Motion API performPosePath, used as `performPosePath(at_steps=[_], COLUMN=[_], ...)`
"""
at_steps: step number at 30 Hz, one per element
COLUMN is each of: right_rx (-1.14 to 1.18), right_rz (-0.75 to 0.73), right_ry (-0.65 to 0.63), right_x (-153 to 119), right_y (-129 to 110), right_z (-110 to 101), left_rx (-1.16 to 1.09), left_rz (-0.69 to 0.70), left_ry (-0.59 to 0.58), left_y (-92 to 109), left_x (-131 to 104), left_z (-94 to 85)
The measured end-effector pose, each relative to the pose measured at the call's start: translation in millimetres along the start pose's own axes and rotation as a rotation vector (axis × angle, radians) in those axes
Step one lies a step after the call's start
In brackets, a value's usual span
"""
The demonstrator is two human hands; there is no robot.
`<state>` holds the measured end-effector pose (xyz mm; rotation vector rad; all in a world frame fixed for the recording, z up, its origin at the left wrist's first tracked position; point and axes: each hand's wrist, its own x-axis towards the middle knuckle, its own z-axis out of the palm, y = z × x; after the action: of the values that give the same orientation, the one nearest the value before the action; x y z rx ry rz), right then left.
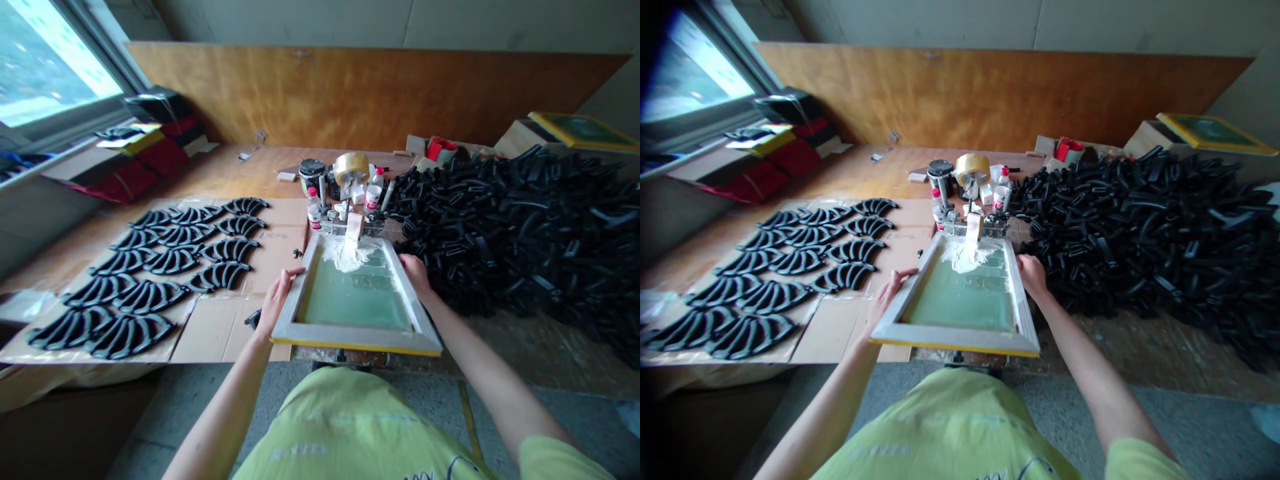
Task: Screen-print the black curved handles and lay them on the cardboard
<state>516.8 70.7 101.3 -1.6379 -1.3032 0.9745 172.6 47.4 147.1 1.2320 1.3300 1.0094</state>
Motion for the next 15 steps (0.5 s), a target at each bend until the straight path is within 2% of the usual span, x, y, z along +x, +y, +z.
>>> performPosePath(at_steps=[1,3,5,7,10,12,15], right_rx=[-0.155,-0.409,-0.688,-0.872,-0.998,-1.003,-0.949], right_rz=[-0.103,-0.293,-0.437,-0.426,-0.321,-0.345,-0.547], right_ry=[0.113,0.272,0.302,0.189,-0.03,-0.121,-0.262], right_x=[8.4,28.0,46.8,59.3,59.0,46.2,20.6], right_y=[-6.7,-25.4,-47.4,-65.6,-74.4,-67.7,-51.2], right_z=[-3.4,5.1,29.2,58.0,87.9,92.3,79.8], left_rx=[0.022,0.031,0.055,0.098,0.113,0.085,0.046], left_rz=[-0.06,-0.141,-0.172,-0.177,-0.172,-0.183,-0.212], left_ry=[-0.049,-0.107,-0.09,-0.059,-0.048,-0.043,-0.008], left_y=[-14.4,-44.2,-70.8,-89.3,-99.7,-98.6,-93.2], left_x=[-5.2,-9.5,-7.2,-2.0,2.8,2.1,-1.7], left_z=[-0.9,0.6,4.9,9.0,11.7,12.0,12.6])
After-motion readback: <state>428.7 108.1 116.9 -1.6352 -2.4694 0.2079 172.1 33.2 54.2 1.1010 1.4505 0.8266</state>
